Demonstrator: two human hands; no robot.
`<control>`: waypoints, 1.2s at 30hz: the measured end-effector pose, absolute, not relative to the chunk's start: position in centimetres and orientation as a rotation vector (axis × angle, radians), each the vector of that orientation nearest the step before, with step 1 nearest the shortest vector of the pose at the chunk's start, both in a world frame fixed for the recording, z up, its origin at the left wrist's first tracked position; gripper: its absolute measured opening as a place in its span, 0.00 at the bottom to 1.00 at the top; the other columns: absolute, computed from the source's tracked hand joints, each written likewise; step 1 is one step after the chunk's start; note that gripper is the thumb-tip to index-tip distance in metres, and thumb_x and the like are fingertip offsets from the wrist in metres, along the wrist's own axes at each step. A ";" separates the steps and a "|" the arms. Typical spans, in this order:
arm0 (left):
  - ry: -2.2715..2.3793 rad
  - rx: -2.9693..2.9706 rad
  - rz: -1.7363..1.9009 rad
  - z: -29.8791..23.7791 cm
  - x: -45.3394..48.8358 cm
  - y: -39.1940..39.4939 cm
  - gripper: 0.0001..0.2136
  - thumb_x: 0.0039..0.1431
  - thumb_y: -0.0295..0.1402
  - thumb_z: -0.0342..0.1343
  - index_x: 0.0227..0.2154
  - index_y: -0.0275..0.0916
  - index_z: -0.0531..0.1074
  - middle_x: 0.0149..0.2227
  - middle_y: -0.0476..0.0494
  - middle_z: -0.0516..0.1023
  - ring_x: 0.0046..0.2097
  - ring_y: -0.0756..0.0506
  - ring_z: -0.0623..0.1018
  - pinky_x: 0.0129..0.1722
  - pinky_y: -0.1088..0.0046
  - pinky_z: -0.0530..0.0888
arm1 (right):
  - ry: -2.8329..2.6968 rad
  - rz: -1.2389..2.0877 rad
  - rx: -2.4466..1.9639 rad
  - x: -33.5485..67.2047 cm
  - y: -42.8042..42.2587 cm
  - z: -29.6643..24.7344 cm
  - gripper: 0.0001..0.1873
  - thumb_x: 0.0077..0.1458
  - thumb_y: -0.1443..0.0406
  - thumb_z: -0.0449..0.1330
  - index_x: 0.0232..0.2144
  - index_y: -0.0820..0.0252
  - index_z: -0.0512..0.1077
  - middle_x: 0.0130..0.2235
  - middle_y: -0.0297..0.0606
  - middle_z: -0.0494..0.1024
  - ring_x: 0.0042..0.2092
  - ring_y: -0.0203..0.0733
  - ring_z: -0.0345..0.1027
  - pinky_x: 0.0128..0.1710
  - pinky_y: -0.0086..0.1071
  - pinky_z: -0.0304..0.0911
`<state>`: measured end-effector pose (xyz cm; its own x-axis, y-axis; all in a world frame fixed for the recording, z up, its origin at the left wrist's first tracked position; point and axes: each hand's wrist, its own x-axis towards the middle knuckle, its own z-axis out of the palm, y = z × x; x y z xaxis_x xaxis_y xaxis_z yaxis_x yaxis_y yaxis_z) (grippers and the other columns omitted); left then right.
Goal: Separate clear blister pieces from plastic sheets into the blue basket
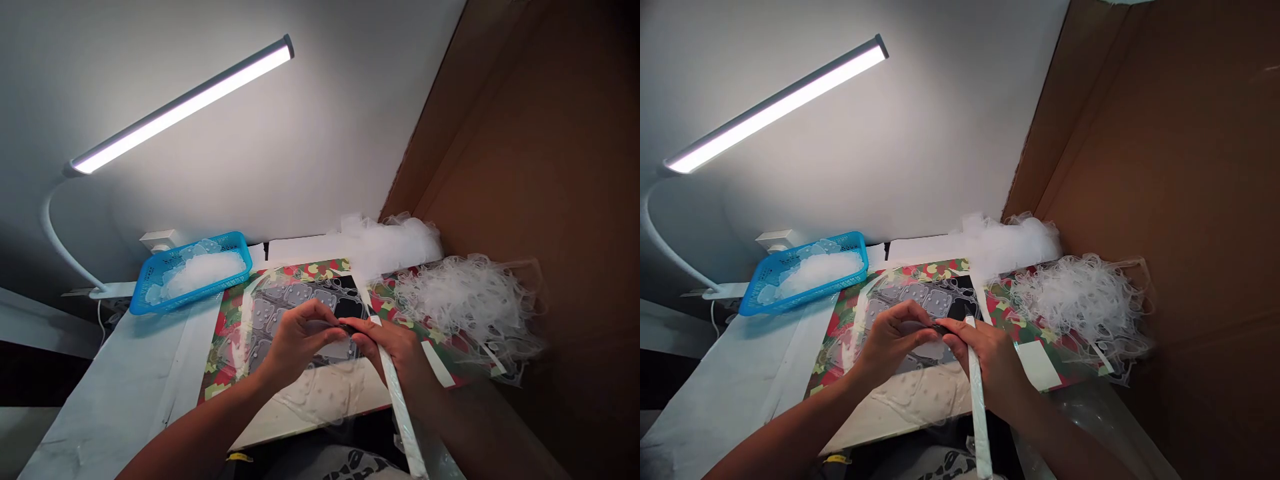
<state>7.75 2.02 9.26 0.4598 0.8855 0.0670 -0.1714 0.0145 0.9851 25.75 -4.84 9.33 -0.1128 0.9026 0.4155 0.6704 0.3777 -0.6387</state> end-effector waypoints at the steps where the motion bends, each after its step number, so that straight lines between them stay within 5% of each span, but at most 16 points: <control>1: 0.723 1.307 0.943 9.3 7.7 2.0 0.11 0.47 0.30 0.69 0.26 0.35 0.70 0.25 0.51 0.76 0.27 0.54 0.75 0.30 0.80 0.74 | -1.861 0.371 -1.369 25.8 -4.9 9.4 0.15 0.65 0.62 0.53 0.50 0.53 0.75 0.36 0.36 0.81 0.33 0.37 0.73 0.34 0.27 0.67; 18: 0.825 1.673 0.843 9.8 7.1 2.5 0.08 0.51 0.33 0.66 0.27 0.38 0.72 0.25 0.50 0.76 0.27 0.52 0.72 0.27 0.78 0.68 | -1.941 0.361 -1.377 26.5 -4.7 9.9 0.16 0.65 0.60 0.52 0.49 0.54 0.75 0.35 0.36 0.81 0.34 0.38 0.74 0.34 0.29 0.67; 36: 0.826 1.551 0.814 10.0 7.3 2.8 0.12 0.48 0.31 0.67 0.29 0.40 0.67 0.28 0.47 0.81 0.31 0.46 0.81 0.33 0.72 0.77 | -1.835 0.430 -1.432 28.0 -4.4 9.0 0.19 0.65 0.55 0.50 0.48 0.52 0.76 0.34 0.35 0.82 0.32 0.39 0.73 0.32 0.30 0.67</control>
<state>7.34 2.82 10.03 0.5131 0.8563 0.0593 0.0710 -0.1112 0.9913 28.04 -4.36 9.00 -0.0869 0.9313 0.3538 0.6772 0.3157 -0.6646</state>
